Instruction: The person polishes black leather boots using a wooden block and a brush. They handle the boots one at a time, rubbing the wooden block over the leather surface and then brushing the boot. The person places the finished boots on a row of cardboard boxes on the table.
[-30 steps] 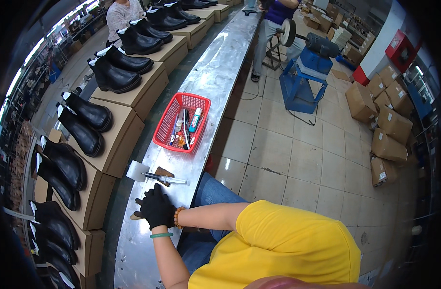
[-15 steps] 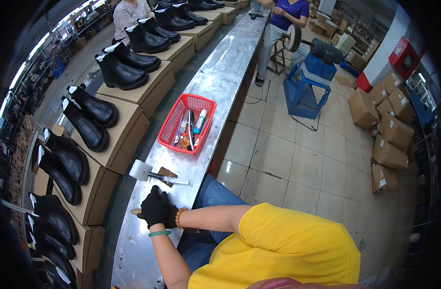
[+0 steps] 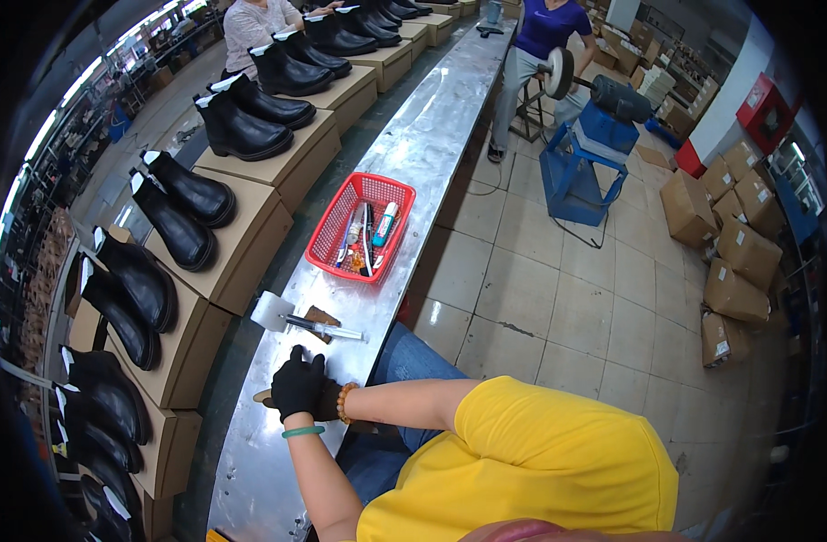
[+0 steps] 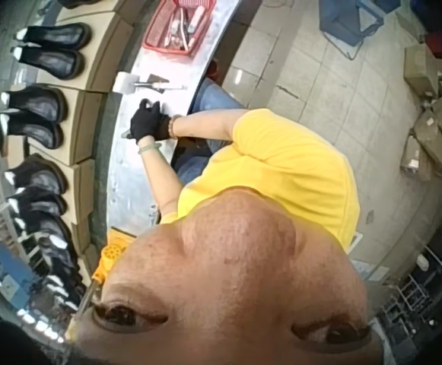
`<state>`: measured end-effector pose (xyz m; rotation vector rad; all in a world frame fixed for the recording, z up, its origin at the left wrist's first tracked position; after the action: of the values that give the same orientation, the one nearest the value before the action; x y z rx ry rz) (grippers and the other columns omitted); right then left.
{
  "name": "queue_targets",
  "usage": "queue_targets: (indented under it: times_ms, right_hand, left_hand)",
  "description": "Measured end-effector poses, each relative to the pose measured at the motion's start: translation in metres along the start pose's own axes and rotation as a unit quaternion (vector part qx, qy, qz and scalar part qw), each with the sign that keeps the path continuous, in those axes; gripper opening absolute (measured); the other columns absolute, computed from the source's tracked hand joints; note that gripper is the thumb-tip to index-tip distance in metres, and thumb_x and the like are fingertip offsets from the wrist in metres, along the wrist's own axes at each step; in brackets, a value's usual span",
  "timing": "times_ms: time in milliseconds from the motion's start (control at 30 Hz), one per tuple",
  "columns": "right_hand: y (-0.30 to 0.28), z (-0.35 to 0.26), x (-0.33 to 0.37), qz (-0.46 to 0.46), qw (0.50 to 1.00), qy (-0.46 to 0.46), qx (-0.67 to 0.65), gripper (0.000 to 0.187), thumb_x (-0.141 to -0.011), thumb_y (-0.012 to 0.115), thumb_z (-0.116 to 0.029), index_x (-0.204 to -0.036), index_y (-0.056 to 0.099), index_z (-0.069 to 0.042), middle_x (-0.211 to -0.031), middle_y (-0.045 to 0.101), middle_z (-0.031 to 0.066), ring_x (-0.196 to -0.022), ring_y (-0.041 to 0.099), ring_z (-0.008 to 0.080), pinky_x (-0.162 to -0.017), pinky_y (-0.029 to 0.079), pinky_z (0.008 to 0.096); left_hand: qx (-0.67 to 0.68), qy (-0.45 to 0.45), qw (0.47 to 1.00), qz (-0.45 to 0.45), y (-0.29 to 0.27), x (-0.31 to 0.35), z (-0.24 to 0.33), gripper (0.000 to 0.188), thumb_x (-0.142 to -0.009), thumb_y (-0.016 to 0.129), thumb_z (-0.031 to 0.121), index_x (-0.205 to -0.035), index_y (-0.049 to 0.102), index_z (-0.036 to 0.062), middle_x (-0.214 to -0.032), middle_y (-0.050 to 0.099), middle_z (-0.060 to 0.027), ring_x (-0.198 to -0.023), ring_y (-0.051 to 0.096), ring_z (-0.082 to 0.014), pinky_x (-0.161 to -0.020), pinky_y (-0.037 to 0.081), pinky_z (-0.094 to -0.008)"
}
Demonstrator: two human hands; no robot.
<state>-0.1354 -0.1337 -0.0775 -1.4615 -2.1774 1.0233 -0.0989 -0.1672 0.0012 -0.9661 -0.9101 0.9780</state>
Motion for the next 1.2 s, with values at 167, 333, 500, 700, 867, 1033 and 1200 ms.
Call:
queue_targets:
  times_ms: [167, 333, 500, 700, 867, 1033, 1200]
  right_hand:
    - [0.004, 0.000, 0.005, -0.001, 1.000, -0.007, 0.002, 0.045, -0.091, 0.046, -0.032, -0.131, 0.042, -0.014, -0.134, 0.041, 0.0097, -0.129, 0.031, 0.0272, -0.110, 0.017, 0.0429]
    - [0.008, -0.003, 0.007, -0.009, 1.000, -0.017, 0.007, 0.045, -0.091, 0.047, -0.031, -0.132, 0.042, -0.013, -0.135, 0.041, 0.0099, -0.129, 0.031, 0.0270, -0.110, 0.017, 0.0421]
    - [0.005, 0.001, 0.010, -0.004, 1.000, -0.014, 0.013, 0.045, -0.091, 0.047, -0.030, -0.132, 0.041, -0.012, -0.136, 0.040, 0.0101, -0.129, 0.031, 0.0268, -0.111, 0.017, 0.0414]
    - [0.009, -0.002, 0.006, 0.005, 0.999, -0.027, 0.017, 0.046, -0.091, 0.047, -0.029, -0.132, 0.040, -0.011, -0.136, 0.039, 0.0103, -0.129, 0.031, 0.0266, -0.111, 0.016, 0.0404]
    - [0.004, -0.012, 0.005, -0.048, 0.998, -0.025, 0.035, 0.045, -0.091, 0.047, -0.028, -0.132, 0.040, -0.011, -0.137, 0.039, 0.0099, -0.129, 0.031, 0.0251, -0.111, 0.017, 0.0394]
    - [0.019, -0.002, 0.006, -0.037, 0.998, -0.038, 0.029, 0.044, -0.090, 0.048, -0.028, -0.131, 0.042, -0.011, -0.137, 0.039, 0.0095, -0.129, 0.031, 0.0249, -0.111, 0.016, 0.0397]
    - [0.013, -0.012, 0.008, -0.092, 0.996, -0.007, -0.001, 0.043, -0.091, 0.048, -0.027, -0.130, 0.043, -0.011, -0.136, 0.040, 0.0094, -0.129, 0.031, 0.0250, -0.111, 0.016, 0.0400]
  left_hand:
    - [0.015, 0.005, 1.000, 0.003, 0.001, 0.000, -0.002, 0.048, -0.077, 0.057, 0.046, -0.111, 0.057, 0.0116, -0.087, 0.066, -0.0160, -0.082, 0.064, -0.0334, -0.074, 0.050, -0.0441]
    - [0.015, 0.006, 1.000, 0.022, 0.003, 0.004, -0.010, 0.047, -0.077, 0.058, 0.045, -0.111, 0.058, 0.0115, -0.087, 0.067, -0.0149, -0.082, 0.064, -0.0321, -0.074, 0.051, -0.0428]
    - [0.034, 0.022, 0.999, 0.034, 0.004, 0.003, -0.005, 0.046, -0.077, 0.059, 0.044, -0.109, 0.059, 0.0112, -0.087, 0.067, -0.0139, -0.081, 0.064, -0.0315, -0.074, 0.051, -0.0425]
    - [0.040, 0.020, 0.998, 0.045, 0.004, 0.007, -0.013, 0.046, -0.077, 0.059, 0.044, -0.108, 0.060, 0.0110, -0.085, 0.067, -0.0132, -0.080, 0.065, -0.0312, -0.074, 0.051, -0.0424]
    - [0.045, 0.012, 0.998, 0.049, 0.004, 0.011, -0.020, 0.047, -0.077, 0.060, 0.044, -0.110, 0.059, 0.0105, -0.086, 0.067, -0.0133, -0.081, 0.064, -0.0311, -0.074, 0.050, -0.0422]
    - [0.040, 0.012, 0.998, 0.036, 0.000, 0.012, -0.014, 0.045, -0.079, 0.058, 0.042, -0.110, 0.060, 0.0090, -0.088, 0.067, -0.0158, -0.084, 0.064, -0.0319, -0.076, 0.050, -0.0413]
    - [0.032, 0.017, 0.999, 0.039, 0.001, 0.015, -0.018, 0.045, -0.080, 0.057, 0.042, -0.110, 0.059, 0.0082, -0.088, 0.067, -0.0169, -0.085, 0.064, -0.0329, -0.076, 0.050, -0.0421]
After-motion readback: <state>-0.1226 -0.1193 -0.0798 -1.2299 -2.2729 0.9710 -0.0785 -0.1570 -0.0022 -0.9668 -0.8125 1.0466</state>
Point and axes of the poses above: each hand's wrist, its own x-axis away from the middle knuckle, its own y-axis out of the palm, z = x × y, the point moved 2 cm from there along -x, towards the middle knuckle
